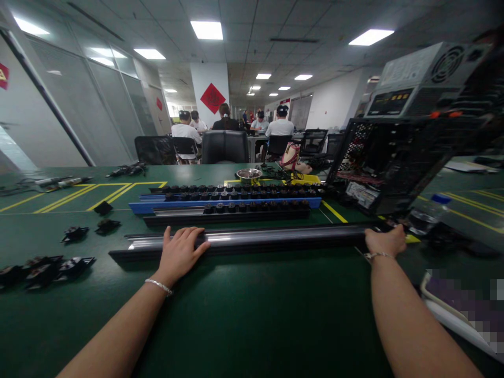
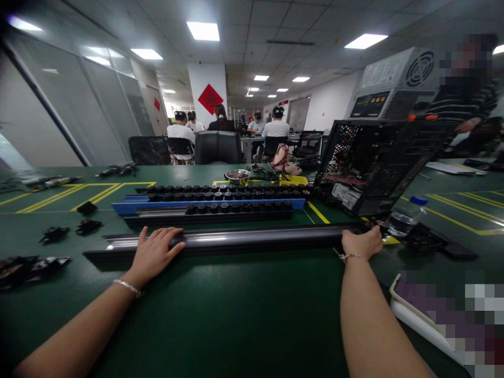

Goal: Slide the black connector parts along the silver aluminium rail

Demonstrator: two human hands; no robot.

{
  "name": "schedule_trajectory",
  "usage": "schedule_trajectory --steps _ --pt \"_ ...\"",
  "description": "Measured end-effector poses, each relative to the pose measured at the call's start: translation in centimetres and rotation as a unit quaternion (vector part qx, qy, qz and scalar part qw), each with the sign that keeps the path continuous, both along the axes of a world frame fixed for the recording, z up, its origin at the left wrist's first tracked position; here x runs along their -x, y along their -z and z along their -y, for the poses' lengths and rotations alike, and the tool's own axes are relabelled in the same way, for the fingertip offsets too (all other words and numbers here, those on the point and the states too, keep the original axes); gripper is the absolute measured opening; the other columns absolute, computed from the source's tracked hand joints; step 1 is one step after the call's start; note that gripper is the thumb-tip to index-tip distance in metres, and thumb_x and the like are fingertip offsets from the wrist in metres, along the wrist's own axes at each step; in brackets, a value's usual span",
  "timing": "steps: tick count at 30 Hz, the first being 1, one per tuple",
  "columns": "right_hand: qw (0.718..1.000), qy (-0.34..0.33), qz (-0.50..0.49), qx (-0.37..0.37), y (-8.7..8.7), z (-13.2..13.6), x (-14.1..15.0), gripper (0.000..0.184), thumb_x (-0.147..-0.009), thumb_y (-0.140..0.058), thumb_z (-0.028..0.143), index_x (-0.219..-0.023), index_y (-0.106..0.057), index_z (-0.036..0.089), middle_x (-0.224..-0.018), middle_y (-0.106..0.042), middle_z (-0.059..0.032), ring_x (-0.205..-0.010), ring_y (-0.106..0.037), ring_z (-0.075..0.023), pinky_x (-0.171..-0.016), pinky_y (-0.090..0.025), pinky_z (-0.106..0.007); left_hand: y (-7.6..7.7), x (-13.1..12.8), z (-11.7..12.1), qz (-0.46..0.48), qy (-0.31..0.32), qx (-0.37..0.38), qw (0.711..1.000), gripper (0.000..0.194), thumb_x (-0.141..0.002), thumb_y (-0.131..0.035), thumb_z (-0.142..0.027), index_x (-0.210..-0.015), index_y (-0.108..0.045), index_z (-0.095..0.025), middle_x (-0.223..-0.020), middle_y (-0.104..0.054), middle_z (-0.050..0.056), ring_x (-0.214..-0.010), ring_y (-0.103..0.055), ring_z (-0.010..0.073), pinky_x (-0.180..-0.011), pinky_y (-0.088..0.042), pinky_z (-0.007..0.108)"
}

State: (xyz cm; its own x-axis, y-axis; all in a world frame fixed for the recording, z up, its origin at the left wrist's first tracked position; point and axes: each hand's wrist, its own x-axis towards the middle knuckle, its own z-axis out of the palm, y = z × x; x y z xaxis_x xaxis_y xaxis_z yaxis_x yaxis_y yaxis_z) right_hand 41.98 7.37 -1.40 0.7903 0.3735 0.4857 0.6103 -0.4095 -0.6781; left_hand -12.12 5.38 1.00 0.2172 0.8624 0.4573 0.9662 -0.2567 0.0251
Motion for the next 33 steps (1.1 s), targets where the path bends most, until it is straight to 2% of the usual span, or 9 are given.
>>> schedule_trajectory --steps 3,11,20,25,33 --pt "0.999 0.024 -0.035 0.01 -0.6 0.3 0.5 0.073 -0.053 -0.061 0.03 -0.12 -0.041 0.006 -0.116 -0.049 -0.0225 -0.109 -0.047 -0.0366 -0.099 -0.031 -0.05 0.0 0.0 0.0 -0.002 0.002 0.004 1.0 0.052 -0.084 -0.037 -0.058 -0.119 -0.056 -0.025 -0.116 -0.063 0.007 -0.112 -0.053 0.0269 -0.107 -0.009 0.06" --pt "0.998 0.032 -0.057 0.014 -1.6 0.7 1.7 0.071 -0.057 -0.063 0.027 -0.122 -0.044 0.005 -0.118 -0.049 -0.0237 -0.112 -0.046 -0.0362 -0.101 -0.029 -0.048 0.0 0.1 -0.1 -0.005 0.003 0.005 1.0 0.053 -0.084 -0.038 -0.059 -0.12 -0.055 -0.025 -0.117 -0.062 0.007 -0.112 -0.053 0.0273 -0.107 -0.011 0.06" --pt "0.998 0.044 -0.052 0.003 -1.7 0.7 2.0 0.055 -0.065 -0.055 0.029 -0.114 -0.053 0.005 -0.104 -0.056 -0.0203 -0.103 -0.049 -0.0321 -0.099 -0.03 -0.044 0.0 0.1 0.0 -0.003 0.009 -0.002 1.0 0.053 -0.084 -0.037 -0.059 -0.119 -0.056 -0.023 -0.116 -0.063 0.007 -0.112 -0.053 0.0257 -0.108 -0.017 0.054" --pt "0.998 0.045 -0.047 0.004 -1.6 0.6 2.1 0.052 -0.064 -0.053 0.029 -0.111 -0.057 0.005 -0.108 -0.055 -0.0214 -0.108 -0.045 -0.0318 -0.1 -0.027 -0.043 0.0 0.1 -0.1 -0.004 0.01 -0.003 1.0 0.053 -0.084 -0.037 -0.059 -0.118 -0.056 -0.023 -0.116 -0.063 0.007 -0.111 -0.053 0.0258 -0.107 -0.018 0.053" --pt "0.997 0.05 -0.051 0.016 -1.9 0.6 2.4 0.043 -0.061 -0.055 0.029 -0.099 -0.063 0.009 -0.092 -0.059 -0.0139 -0.092 -0.049 -0.0261 -0.094 -0.032 -0.04 -0.1 0.0 0.0 -0.004 0.011 -0.005 1.0 0.052 -0.084 -0.039 -0.058 -0.117 -0.056 -0.023 -0.116 -0.063 0.007 -0.112 -0.053 0.0254 -0.107 -0.018 0.053"
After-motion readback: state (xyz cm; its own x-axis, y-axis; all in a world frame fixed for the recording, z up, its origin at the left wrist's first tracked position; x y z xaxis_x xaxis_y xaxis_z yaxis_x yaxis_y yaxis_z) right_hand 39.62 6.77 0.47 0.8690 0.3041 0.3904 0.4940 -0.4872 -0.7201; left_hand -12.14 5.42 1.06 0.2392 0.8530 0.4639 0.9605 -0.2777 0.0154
